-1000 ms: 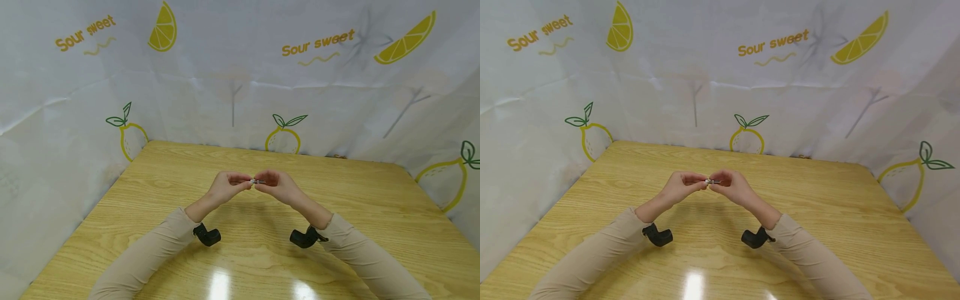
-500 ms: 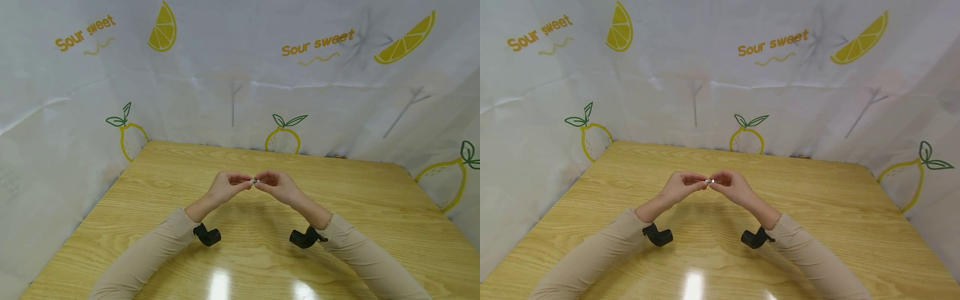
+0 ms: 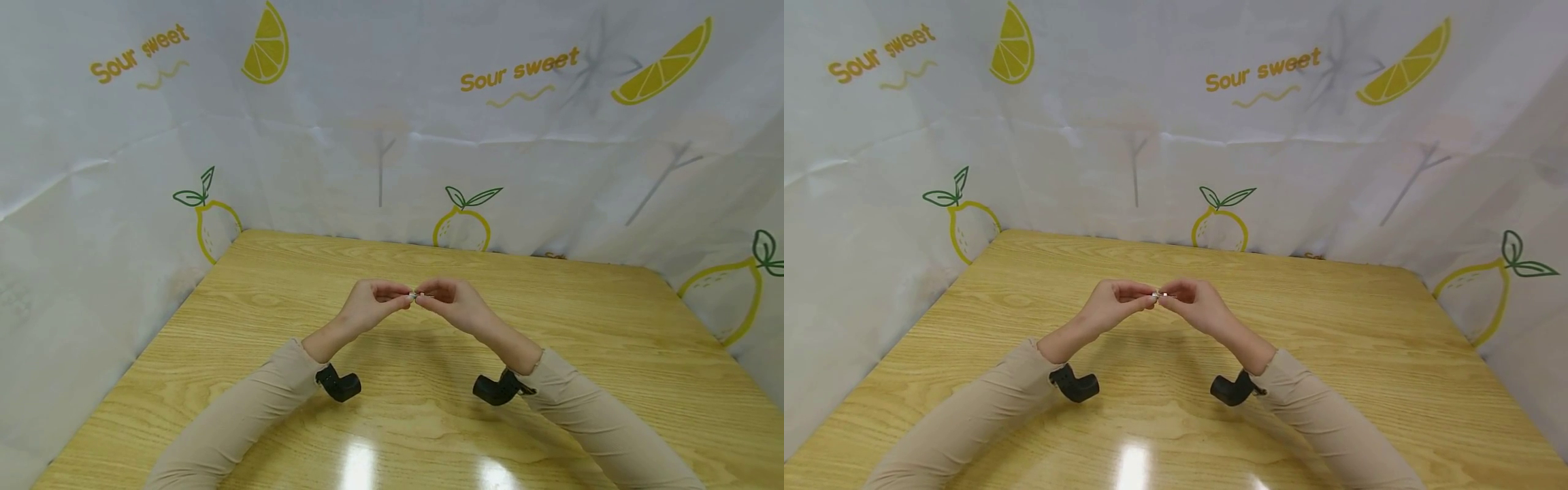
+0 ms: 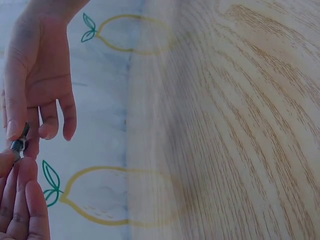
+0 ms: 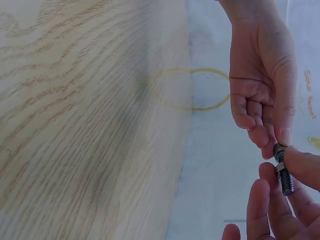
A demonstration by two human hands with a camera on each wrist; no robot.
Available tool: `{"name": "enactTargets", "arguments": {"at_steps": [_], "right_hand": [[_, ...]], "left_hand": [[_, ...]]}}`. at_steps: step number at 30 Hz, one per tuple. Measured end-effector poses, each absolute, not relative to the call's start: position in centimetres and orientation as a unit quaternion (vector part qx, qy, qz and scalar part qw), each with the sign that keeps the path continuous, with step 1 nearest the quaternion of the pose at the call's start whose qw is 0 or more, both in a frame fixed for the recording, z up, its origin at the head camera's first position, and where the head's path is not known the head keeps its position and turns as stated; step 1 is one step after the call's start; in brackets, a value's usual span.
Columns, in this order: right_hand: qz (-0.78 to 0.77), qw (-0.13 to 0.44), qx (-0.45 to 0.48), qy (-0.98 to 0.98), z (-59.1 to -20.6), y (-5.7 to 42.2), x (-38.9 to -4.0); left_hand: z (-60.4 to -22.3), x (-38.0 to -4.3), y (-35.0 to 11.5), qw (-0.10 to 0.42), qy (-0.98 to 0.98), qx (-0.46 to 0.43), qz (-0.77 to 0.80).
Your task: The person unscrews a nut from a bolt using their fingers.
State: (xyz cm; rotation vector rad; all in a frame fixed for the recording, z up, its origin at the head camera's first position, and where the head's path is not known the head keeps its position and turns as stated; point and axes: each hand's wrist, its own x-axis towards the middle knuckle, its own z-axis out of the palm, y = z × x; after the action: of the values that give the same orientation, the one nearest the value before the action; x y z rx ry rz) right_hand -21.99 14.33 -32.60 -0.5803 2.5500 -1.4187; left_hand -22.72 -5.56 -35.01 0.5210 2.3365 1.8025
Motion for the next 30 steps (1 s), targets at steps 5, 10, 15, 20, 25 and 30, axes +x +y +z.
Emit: {"name": "enactTargets", "arguments": {"at_steps": [5, 10, 15, 20, 25, 30], "right_hand": [[-0.486, 0.07, -0.204, 0.847, -32.59, 14.26, -21.94], [-0.476, 0.084, -0.202, 0.852, -32.57, 14.36, -22.02], [-0.472, 0.09, -0.196, 0.855, -32.43, 14.43, -21.96], [-0.494, 0.075, -0.202, 0.842, -32.55, 14.36, -21.94], [-0.483, 0.066, -0.2, 0.85, -32.73, 14.24, -21.98], [-0.488, 0.078, -0.201, 0.846, -32.67, 14.23, -21.97]], "left_hand": [[-34.93, -22.73, -5.53, 0.076, 0.777, 0.17, 0.602], [-34.81, -22.7, -5.52, 0.076, 0.779, 0.171, 0.599], [-34.76, -22.64, -5.56, 0.078, 0.777, 0.167, 0.602], [-34.88, -22.73, -5.53, 0.077, 0.776, 0.167, 0.604], [-34.91, -22.8, -5.46, 0.075, 0.774, 0.173, 0.605], [-34.8, -22.74, -5.46, 0.074, 0.775, 0.173, 0.603]]}}
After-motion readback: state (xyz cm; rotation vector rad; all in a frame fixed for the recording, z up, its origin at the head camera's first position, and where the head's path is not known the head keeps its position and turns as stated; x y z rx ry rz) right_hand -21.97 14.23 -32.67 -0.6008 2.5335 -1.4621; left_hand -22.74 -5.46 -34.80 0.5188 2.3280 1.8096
